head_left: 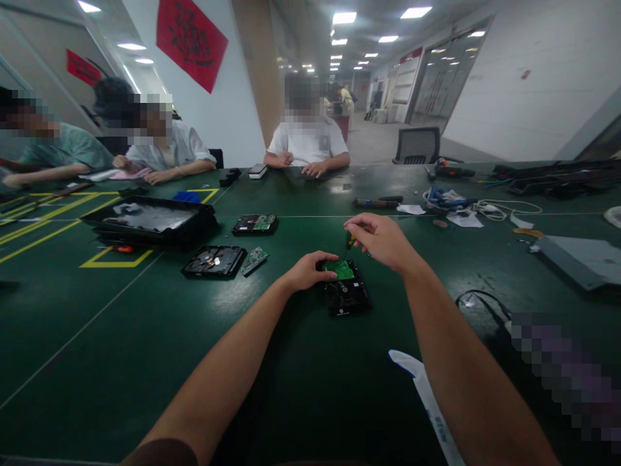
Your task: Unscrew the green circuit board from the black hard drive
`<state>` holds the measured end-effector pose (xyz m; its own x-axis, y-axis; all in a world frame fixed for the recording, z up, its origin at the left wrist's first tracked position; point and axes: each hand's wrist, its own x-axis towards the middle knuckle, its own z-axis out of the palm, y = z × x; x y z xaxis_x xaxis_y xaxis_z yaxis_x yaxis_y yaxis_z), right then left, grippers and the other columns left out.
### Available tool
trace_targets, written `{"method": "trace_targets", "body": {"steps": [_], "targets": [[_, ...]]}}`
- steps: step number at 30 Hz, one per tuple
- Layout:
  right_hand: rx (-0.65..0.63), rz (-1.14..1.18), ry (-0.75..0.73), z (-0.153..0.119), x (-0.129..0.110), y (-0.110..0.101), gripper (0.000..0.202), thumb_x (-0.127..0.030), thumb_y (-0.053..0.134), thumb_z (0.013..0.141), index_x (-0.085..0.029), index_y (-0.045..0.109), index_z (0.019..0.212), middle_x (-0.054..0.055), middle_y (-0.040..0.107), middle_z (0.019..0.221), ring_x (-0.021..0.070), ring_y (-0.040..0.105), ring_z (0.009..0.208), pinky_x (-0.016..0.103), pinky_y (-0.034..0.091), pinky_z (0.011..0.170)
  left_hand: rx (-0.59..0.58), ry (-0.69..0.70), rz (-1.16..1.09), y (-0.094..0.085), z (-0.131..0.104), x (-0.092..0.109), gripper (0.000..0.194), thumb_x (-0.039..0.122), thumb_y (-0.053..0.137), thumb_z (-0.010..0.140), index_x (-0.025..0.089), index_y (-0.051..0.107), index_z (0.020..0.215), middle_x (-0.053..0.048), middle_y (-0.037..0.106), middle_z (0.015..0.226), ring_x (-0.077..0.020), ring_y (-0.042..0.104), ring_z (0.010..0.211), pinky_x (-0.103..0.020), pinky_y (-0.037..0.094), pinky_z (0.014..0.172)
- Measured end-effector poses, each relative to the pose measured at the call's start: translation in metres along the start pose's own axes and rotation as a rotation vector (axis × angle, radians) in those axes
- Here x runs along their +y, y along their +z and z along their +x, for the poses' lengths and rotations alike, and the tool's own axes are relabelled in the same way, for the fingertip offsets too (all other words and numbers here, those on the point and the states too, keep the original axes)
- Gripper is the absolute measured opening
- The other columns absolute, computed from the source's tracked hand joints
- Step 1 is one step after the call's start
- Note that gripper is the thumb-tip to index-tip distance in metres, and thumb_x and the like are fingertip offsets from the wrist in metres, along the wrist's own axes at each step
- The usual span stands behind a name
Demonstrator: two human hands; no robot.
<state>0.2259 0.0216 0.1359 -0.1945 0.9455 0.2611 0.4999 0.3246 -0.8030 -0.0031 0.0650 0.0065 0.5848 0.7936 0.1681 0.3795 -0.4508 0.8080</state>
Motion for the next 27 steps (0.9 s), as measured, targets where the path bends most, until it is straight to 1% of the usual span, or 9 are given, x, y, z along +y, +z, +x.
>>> {"method": "trace_targets", "body": {"steps": [3,9,15,22,27], "targets": [[-0.001,0.001,-0.002,0.0011,0.0015,0.0,0.028,-0.044,0.061,0.094,-0.021,0.074,0.104,0.006,0.073,0.085,0.0191,0.067,0.072,0.034,0.05,0.063,0.002,0.004,0.012,-0.0002,0.0004,0.0001,0.061,0.036,0.082,0.082,0.022,0.065,0.139,-0.009,0.067,0.135,-0.0282,0.063,0.123,-0.042,0.047,0.109],[-0.005,0.007,0.005,0.0012,0.0022,-0.0006,0.028,-0.045,0.061,0.094,-0.022,0.073,0.104,0.006,0.074,0.086,0.0196,0.067,0.073,0.034,0.052,0.062,-0.016,0.008,0.055,-0.0011,0.0013,0.0014,0.064,0.038,0.081,0.083,0.021,0.063,0.142,-0.01,0.065,0.131,-0.0276,0.064,0.116,-0.042,0.049,0.106],[-0.016,0.018,-0.012,0.0013,0.0026,-0.0009,0.027,-0.045,0.061,0.094,-0.023,0.073,0.104,0.006,0.074,0.087,0.0195,0.067,0.073,0.035,0.053,0.064,-0.019,0.028,0.062,-0.0014,0.0018,0.0039,0.062,0.035,0.081,0.084,0.023,0.063,0.142,-0.01,0.065,0.129,-0.027,0.063,0.116,-0.043,0.048,0.106],[-0.027,0.018,-0.01,0.0009,0.0023,-0.0005,0.028,-0.045,0.06,0.095,-0.022,0.073,0.105,0.006,0.073,0.085,0.0194,0.067,0.073,0.034,0.051,0.063,-0.019,0.009,0.03,0.0001,0.0021,-0.001,0.062,0.035,0.082,0.083,0.023,0.063,0.141,-0.01,0.065,0.136,-0.0273,0.062,0.124,-0.044,0.046,0.111],[-0.024,0.023,-0.008,0.0012,0.0024,-0.0003,0.028,-0.045,0.061,0.095,-0.023,0.073,0.105,0.006,0.073,0.086,0.0193,0.066,0.072,0.034,0.051,0.063,-0.006,0.001,-0.02,-0.0002,0.0008,0.0009,0.062,0.034,0.083,0.082,0.023,0.063,0.139,-0.009,0.066,0.138,-0.0272,0.062,0.126,-0.044,0.046,0.113]]}}
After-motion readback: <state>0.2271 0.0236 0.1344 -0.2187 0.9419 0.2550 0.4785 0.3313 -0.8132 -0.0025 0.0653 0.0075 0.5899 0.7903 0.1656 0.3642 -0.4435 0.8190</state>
